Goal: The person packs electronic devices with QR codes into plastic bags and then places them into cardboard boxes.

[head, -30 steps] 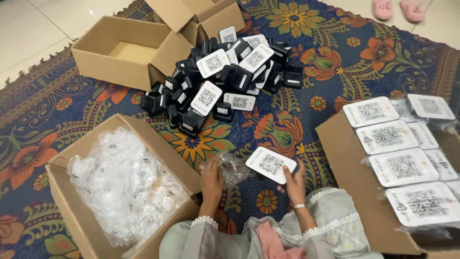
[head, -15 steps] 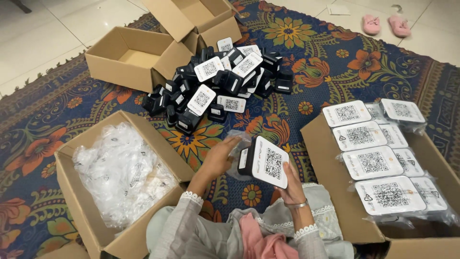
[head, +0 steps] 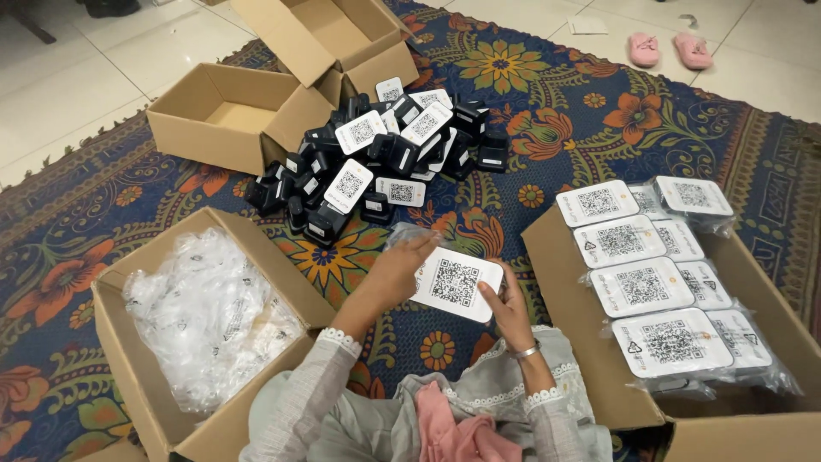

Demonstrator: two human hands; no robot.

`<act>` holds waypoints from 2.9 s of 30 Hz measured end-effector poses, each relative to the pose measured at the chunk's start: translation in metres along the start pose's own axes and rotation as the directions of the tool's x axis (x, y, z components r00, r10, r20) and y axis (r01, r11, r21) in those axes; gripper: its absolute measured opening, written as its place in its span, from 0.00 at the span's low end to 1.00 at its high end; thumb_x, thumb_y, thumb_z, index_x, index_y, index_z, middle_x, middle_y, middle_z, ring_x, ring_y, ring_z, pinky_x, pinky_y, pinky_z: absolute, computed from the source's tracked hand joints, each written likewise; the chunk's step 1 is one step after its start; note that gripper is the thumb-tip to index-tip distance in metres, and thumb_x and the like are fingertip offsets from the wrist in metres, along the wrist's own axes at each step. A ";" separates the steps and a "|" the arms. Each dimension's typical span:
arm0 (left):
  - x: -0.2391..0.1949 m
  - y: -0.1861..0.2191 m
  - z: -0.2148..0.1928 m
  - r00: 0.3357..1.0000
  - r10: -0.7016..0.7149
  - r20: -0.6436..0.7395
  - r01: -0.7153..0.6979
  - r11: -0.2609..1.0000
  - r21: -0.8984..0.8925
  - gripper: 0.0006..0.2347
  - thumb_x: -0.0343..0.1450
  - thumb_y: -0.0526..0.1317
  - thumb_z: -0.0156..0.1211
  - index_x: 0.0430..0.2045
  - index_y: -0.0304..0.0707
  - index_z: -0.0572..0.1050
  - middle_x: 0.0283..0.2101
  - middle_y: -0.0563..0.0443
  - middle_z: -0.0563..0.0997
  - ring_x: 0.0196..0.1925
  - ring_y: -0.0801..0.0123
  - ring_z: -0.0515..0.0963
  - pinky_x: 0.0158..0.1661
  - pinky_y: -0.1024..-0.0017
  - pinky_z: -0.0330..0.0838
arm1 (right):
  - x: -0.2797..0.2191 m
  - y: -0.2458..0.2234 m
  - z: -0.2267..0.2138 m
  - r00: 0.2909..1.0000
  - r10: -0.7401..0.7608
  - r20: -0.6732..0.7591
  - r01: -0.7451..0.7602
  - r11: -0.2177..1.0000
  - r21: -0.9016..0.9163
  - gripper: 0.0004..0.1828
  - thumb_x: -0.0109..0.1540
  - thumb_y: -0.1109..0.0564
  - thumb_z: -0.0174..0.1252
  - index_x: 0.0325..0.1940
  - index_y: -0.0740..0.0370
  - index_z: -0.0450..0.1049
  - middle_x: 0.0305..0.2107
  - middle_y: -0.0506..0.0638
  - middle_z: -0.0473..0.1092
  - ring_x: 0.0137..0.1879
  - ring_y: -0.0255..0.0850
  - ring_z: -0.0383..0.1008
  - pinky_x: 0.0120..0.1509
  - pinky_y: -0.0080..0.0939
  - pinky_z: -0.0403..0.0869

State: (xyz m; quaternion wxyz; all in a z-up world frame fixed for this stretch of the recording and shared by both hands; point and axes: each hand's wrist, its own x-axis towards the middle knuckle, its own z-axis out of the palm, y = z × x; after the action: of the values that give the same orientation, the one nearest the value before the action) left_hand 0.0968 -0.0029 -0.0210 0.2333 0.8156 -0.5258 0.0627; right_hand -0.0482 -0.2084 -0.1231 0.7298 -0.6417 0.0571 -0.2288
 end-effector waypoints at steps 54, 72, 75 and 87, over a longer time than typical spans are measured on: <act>-0.079 -0.043 0.157 0.832 -0.553 0.031 0.531 0.780 -0.332 0.41 0.57 0.24 0.60 0.69 0.24 0.52 0.74 0.32 0.52 0.64 0.38 0.69 0.58 0.56 0.68 | 0.082 0.223 0.040 0.599 0.473 0.646 0.376 0.546 -0.748 0.16 0.59 0.52 0.62 0.49 0.59 0.78 0.43 0.59 0.78 0.49 0.56 0.79 0.54 0.54 0.76; -0.038 -0.148 0.121 0.937 -0.274 0.216 0.104 0.810 0.576 0.06 0.69 0.35 0.59 0.32 0.41 0.83 0.58 0.37 0.76 0.54 0.56 0.80 0.44 0.63 0.78 | 0.109 0.017 -0.002 0.691 0.305 0.655 0.659 0.108 -0.745 0.07 0.52 0.48 0.70 0.34 0.41 0.86 0.65 0.42 0.64 0.78 0.44 0.51 0.81 0.63 0.42; -0.038 -0.148 0.091 0.940 -0.309 0.141 0.201 0.841 0.502 0.04 0.67 0.33 0.62 0.31 0.38 0.82 0.55 0.38 0.78 0.52 0.54 0.80 0.45 0.62 0.78 | 0.120 0.019 -0.029 0.756 0.089 0.648 0.646 0.061 -0.761 0.08 0.54 0.50 0.68 0.37 0.45 0.85 0.61 0.45 0.68 0.74 0.44 0.57 0.81 0.63 0.44; -0.126 -0.186 0.166 0.832 -0.459 0.311 0.550 0.609 -0.571 0.38 0.62 0.40 0.78 0.66 0.35 0.63 0.67 0.42 0.69 0.66 0.57 0.69 0.61 0.61 0.67 | 0.049 0.163 -0.041 0.871 0.369 0.324 -0.212 0.878 -0.430 0.51 0.52 0.47 0.76 0.72 0.61 0.59 0.63 0.56 0.67 0.69 0.43 0.66 0.73 0.44 0.64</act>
State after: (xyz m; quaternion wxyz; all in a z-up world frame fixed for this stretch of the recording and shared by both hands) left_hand 0.1830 0.0907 -0.2701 0.4689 0.8027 -0.2772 -0.2430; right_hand 0.0226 -0.2539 -0.2771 0.6135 -0.7873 0.0490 0.0360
